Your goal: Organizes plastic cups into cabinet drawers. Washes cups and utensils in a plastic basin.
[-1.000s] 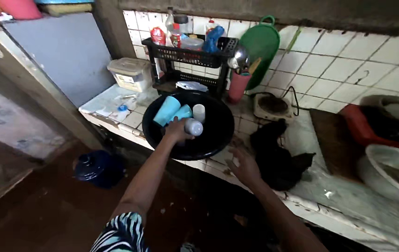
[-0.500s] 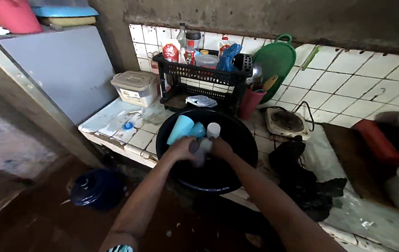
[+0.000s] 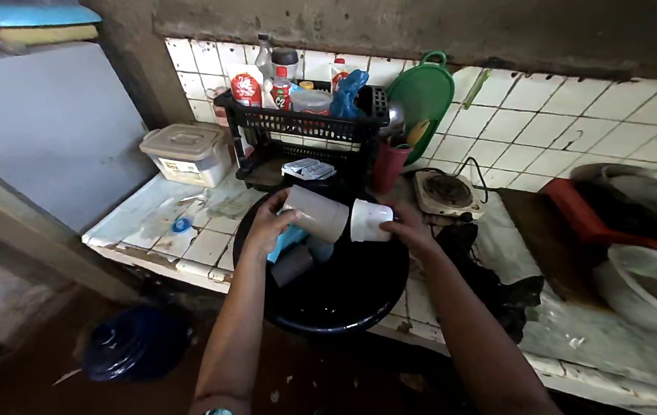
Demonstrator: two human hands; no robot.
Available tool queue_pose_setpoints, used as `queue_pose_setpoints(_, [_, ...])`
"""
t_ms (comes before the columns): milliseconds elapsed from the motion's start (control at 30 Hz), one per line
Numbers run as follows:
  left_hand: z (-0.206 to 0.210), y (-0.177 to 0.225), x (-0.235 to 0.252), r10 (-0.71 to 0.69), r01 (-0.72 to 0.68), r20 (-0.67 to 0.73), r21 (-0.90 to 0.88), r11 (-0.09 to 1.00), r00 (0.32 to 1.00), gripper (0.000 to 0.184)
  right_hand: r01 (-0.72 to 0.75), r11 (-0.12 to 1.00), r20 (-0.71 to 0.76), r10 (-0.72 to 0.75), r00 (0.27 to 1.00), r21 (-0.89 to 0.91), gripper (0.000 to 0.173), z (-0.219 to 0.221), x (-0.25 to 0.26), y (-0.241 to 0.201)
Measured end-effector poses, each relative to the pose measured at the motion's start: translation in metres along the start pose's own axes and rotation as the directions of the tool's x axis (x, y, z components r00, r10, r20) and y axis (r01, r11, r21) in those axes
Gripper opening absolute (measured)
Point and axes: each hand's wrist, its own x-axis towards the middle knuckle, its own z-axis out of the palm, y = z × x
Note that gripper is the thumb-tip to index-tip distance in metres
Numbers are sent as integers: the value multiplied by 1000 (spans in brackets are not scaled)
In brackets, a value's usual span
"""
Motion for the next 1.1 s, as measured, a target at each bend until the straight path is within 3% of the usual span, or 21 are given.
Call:
queue_pose_setpoints(67, [9,-2,3,-19,-2,62,314,950,998,86,13,1000,-51,-13,999,0,58,-1,1,-3])
queue_pose_setpoints(133, [26,-2,4,-88,-5,110,653,758,990,100,14,999,-64,-16,998,-36,61,-4,2,-12])
queue_pose_setpoints(167, [35,-4,2,-126,-22,145,738,675,981,99,16,998,-44,-18,999,-58,61,-5,2,-16])
queue_pose_setpoints(233, [47,-7,-1,-191,-75,240,785,615,952,104,44,996,35,-42,999,-77,59,-4,2,-22])
queue_pose_setpoints(367, [60,-8,-12,-127,-199,346,761,618,929,125,31,991,166,-10,986,-129,56,11,0,-35])
queue_pose_setpoints(500, [61,-17,-22,81,-330,391,627,706,917,121,57,973,208,-10,978,-222,65,34,2,-62])
queue_pose_setpoints(600, [46,-31,-19,325,-386,216,384,839,921,120,79,992,183,-61,981,-94,53,44,15,-78])
queue_pose_setpoints(667, [31,-32,-19,384,-393,89,261,882,919,124,20,998,104,-14,994,-52,47,51,35,-73])
queue_pose_setpoints(767, [14,-39,-23,366,-360,-20,144,922,930,127,46,937,37,-36,999,-346,50,69,83,-9])
queue_pose_setpoints(867, [5,-47,-30,310,-307,-37,77,949,950,131,-44,781,139,166,976,-623,79,91,100,32])
queue_pose_setpoints(933, [0,-53,-35,291,-288,-40,69,955,956,132,-65,740,175,242,954,-670,82,101,100,39])
queue_pose_setpoints(1100, [-11,-55,-43,301,-288,-99,125,949,948,128,-61,710,178,257,950,-702,68,96,104,42])
